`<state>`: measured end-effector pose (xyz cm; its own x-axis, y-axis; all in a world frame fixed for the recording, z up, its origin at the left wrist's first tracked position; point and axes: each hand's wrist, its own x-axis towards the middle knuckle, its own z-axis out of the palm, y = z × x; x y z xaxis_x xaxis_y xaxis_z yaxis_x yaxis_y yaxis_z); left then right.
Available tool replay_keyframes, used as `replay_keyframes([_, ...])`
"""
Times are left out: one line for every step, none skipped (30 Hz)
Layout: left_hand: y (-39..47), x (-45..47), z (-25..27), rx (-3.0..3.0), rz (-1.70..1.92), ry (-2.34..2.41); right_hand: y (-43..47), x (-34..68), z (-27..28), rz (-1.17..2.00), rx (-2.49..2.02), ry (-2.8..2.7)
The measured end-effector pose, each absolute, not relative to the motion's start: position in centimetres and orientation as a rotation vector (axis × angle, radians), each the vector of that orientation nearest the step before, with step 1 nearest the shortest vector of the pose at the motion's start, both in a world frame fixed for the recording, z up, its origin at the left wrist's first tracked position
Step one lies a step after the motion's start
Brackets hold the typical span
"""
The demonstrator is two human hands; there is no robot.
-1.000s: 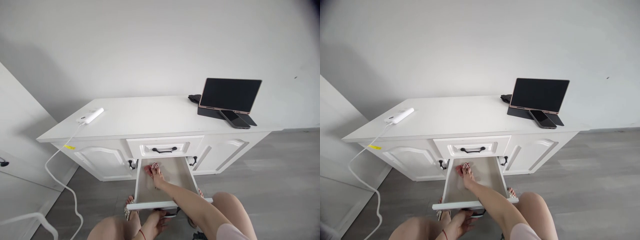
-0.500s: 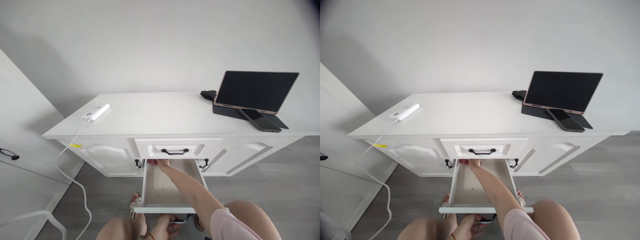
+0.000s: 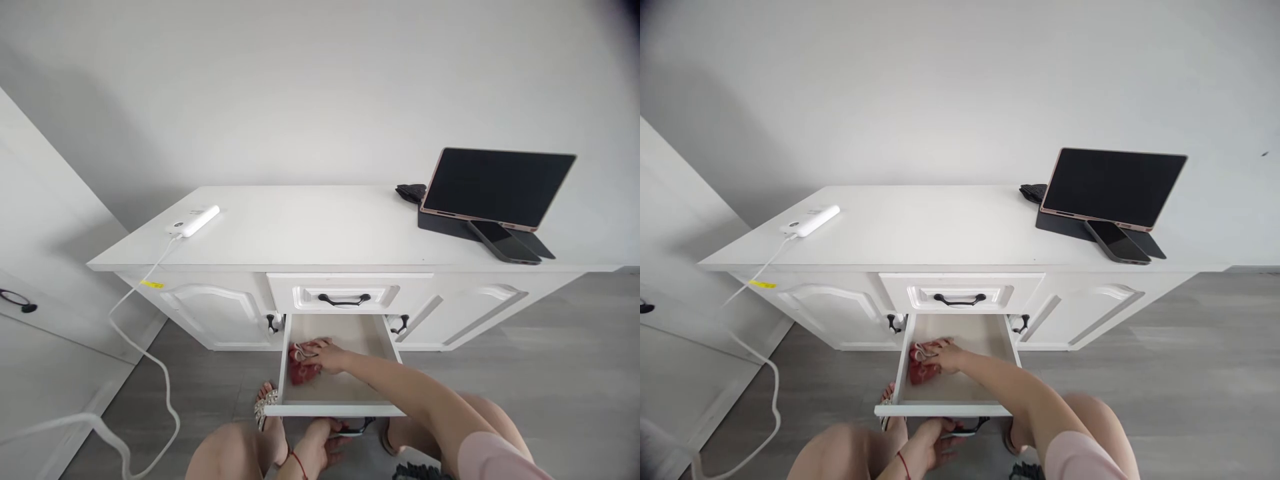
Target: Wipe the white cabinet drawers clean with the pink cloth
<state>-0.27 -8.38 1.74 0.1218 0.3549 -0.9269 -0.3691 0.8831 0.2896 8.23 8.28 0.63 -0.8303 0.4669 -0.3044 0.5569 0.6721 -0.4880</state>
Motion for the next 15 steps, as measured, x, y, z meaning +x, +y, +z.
replay_keyframes([-8.4,-0.3,1.9,-0.001,0.523,1.352,7.8,8.6,0.0,-0.782,0.715,2.753])
replay_keyframes([-8.4,-0.3,2.0,0.008,0.517,1.354,7.4,8.9,-0.5,-0.71,0.616,2.786])
replay_keyframes([-8.4,-0.3,2.1,0.015,0.513,1.356,7.0,9.3,-0.9,-0.659,0.531,2.813])
replay_keyframes([-8.4,-0.3,2.2,0.021,0.511,1.357,6.7,9.8,-1.2,-0.62,0.463,2.836])
replay_keyframes([-8.4,-0.3,2.3,0.029,0.51,1.359,6.4,10.2,-1.3,-0.591,0.414,2.858])
replay_keyframes([-8.4,-0.3,2.3,0.037,0.507,1.362,6.2,10.8,-1.3,-0.566,0.386,2.878])
replay_keyframes([-8.4,-0.3,2.2,0.042,0.503,1.364,6.2,11.3,-1.3,-0.544,0.377,2.897])
replay_keyframes([-8.4,-0.3,2.2,0.044,0.5,1.366,6.2,11.9,-1.1,-0.523,0.392,2.909])
replay_keyframes([-8.5,-0.3,2.1,0.043,0.501,1.366,6.4,12.5,-1.0,-0.508,0.426,2.913])
replay_keyframes([-8.5,-0.4,1.9,0.043,0.502,1.363,6.8,13.1,-0.8,-0.496,0.475,2.908])
replay_keyframes([-8.6,-0.4,1.8,0.047,0.506,1.356,7.3,13.6,-0.7,-0.486,0.536,2.896])
replay_keyframes([-8.6,-0.5,1.5,0.055,0.509,1.346,7.9,14.1,-0.6,-0.476,0.607,2.881])
replay_keyframes([-8.7,-0.6,1.2,0.065,0.509,1.336,8.7,14.6,-0.5,-0.466,0.686,2.868])
replay_keyframes([-8.8,-0.7,0.8,0.076,0.509,1.324,9.5,15.0,-0.4,-0.452,0.763,2.857])
replay_keyframes([-8.8,-0.8,0.4,0.083,0.511,1.309,10.5,15.3,-0.4,-0.435,0.841,2.848])
